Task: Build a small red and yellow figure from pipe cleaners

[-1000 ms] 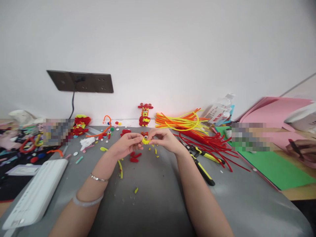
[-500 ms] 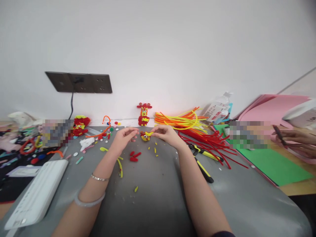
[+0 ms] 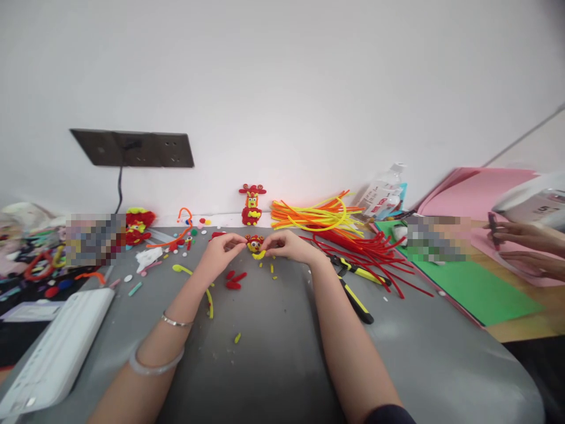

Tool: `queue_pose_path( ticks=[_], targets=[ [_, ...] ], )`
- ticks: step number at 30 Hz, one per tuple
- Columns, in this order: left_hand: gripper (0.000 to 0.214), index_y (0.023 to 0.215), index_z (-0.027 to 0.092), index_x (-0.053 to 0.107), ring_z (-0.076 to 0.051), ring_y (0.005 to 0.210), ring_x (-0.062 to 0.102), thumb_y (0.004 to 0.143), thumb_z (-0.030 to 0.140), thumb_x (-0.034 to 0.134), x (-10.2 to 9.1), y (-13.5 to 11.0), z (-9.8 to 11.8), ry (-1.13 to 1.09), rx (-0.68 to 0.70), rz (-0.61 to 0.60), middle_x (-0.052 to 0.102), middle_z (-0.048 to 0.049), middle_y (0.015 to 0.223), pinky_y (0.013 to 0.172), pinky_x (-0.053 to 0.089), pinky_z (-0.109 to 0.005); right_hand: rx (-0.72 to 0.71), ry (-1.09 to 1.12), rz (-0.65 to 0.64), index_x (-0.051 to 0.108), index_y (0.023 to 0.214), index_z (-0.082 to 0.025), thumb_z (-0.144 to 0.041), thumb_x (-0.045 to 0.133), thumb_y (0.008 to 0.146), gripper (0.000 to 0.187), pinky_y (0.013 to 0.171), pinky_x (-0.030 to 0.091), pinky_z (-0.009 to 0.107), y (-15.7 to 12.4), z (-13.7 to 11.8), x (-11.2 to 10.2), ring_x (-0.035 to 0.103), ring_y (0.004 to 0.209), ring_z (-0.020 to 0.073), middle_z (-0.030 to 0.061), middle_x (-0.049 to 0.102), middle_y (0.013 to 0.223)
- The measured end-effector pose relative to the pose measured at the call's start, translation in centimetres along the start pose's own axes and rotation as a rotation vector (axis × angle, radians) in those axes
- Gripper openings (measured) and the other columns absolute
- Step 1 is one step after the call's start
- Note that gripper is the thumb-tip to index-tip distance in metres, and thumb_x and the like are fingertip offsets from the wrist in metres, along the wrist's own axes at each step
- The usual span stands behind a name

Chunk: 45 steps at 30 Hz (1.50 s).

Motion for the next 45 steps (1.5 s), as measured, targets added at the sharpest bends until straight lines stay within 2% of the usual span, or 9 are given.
queue_pose_path(
  ticks=[13, 24, 26, 29, 32, 35, 36, 40, 45],
  targets=[
    [0.032, 0.094, 0.017, 0.071, -0.021, 0.082, 0.066, 0.075, 0.042, 0.072, 1.4, -0.3, 0.3, -0.119, -0.011, -0.175, 0.074, -0.0072, 0.093, 0.072, 0.049, -0.031, -0.139, -0.067, 0.089, 0.072, 0.084, -0.016, -0.036, 0.072, 0.077, 0.021, 0.073, 0.045, 0.027, 0.1, -2.3, 0.3, 0.061, 0.075, 0.0156, 0.0028, 0.071, 0.08],
    [0.028, 0.087, 0.018, 0.071, -0.016, 0.07, 0.061, 0.076, 0.043, 0.069, 1.5, -0.3, 0.5, -0.15, 0.026, -0.142, 0.071, -0.0029, 0.083, 0.064, 0.046, -0.027, -0.208, 0.024, 0.156, 0.067, 0.087, -0.018, -0.037, 0.074, 0.074, 0.024, 0.071, 0.045, 0.027, -0.1, -3.3, 0.9, 0.06, 0.075, 0.0151, 0.0016, 0.068, 0.082],
    [0.028, 0.084, 0.018, 0.069, -0.015, 0.066, 0.06, 0.073, 0.043, 0.072, 1.3, -0.1, 0.2, -0.144, 0.02, -0.078, 0.07, -0.0018, 0.079, 0.062, 0.046, -0.026, -0.215, -0.052, 0.308, 0.066, 0.091, -0.018, -0.036, 0.073, 0.075, 0.024, 0.072, 0.045, 0.028, -0.5, -3.6, 0.2, 0.062, 0.079, 0.0161, 0.0028, 0.069, 0.088],
    [0.031, 0.08, 0.018, 0.067, -0.015, 0.062, 0.058, 0.068, 0.046, 0.074, 0.8, 0.0, 0.0, -0.119, 0.003, 0.011, 0.068, -0.0009, 0.071, 0.059, 0.045, -0.026, -0.23, -0.184, 0.691, 0.064, 0.09, -0.018, -0.033, 0.066, 0.08, 0.018, 0.076, 0.045, 0.03, -2.9, -4.0, -1.4, 0.062, 0.082, 0.0177, 0.0052, 0.069, 0.092],
    [0.034, 0.077, 0.018, 0.066, -0.016, 0.063, 0.058, 0.068, 0.05, 0.073, 0.6, -0.1, 0.5, -0.11, 0.024, 0.046, 0.066, -0.0008, 0.069, 0.059, 0.045, -0.026, -0.228, -0.266, 1.071, 0.063, 0.088, -0.018, -0.034, 0.057, 0.086, 0.017, 0.076, 0.046, 0.032, -8.0, -4.0, -2.5, 0.061, 0.079, 0.0188, 0.0052, 0.067, 0.085],
    [0.034, 0.077, 0.019, 0.066, -0.016, 0.066, 0.059, 0.07, 0.051, 0.072, 0.8, -0.3, 1.2, -0.118, 0.07, 0.03, 0.067, -0.0013, 0.071, 0.06, 0.046, -0.026, -0.107, -0.37, 1.283, 0.06, 0.089, -0.019, -0.035, 0.052, 0.09, 0.018, 0.072, 0.046, 0.031, -14.4, -3.0, -2.4, 0.059, 0.075, 0.0194, 0.0054, 0.065, 0.083],
    [0.033, 0.077, 0.019, 0.066, -0.016, 0.067, 0.06, 0.071, 0.05, 0.072, 1.0, -0.4, 1.4, -0.126, 0.081, 0.019, 0.068, -0.0014, 0.071, 0.059, 0.046, -0.026, -0.036, -0.427, 1.287, 0.059, 0.089, -0.019, -0.036, 0.05, 0.09, 0.019, 0.072, 0.046, 0.032, -16.3, -2.5, -2.2, 0.058, 0.074, 0.0195, 0.0053, 0.064, 0.081],
    [0.032, 0.081, 0.019, 0.067, -0.018, 0.072, 0.063, 0.07, 0.048, 0.073, 1.6, -0.3, 1.4, -0.189, 0.105, -0.012, 0.071, -0.0035, 0.078, 0.062, 0.048, -0.027, 0.332, -0.666, 0.986, 0.055, 0.091, -0.02, -0.045, 0.059, 0.085, 0.025, 0.072, 0.045, 0.033, -19.8, 0.1, -1.0, 0.06, 0.081, 0.0237, 0.008, 0.064, 0.089],
    [0.035, 0.09, 0.017, 0.07, -0.022, 0.085, 0.067, 0.071, 0.047, 0.073, 2.3, -0.3, 1.0, -0.236, 0.129, -0.06, 0.073, -0.0068, 0.089, 0.074, 0.052, -0.032, 0.683, -0.886, 0.67, 0.054, 0.098, -0.016, -0.03, 0.049, 0.091, 0.016, 0.07, 0.043, 0.034, -18.1, 0.1, -0.8, 0.065, 0.093, 0.0298, 0.0172, 0.067, 0.105]
  ],
)
Point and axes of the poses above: each hand's wrist, its own y-axis towards the middle knuckle, its own x-axis out of the palm, z = x × y, the point moved 5 cm from there along y, towards the middle knuckle
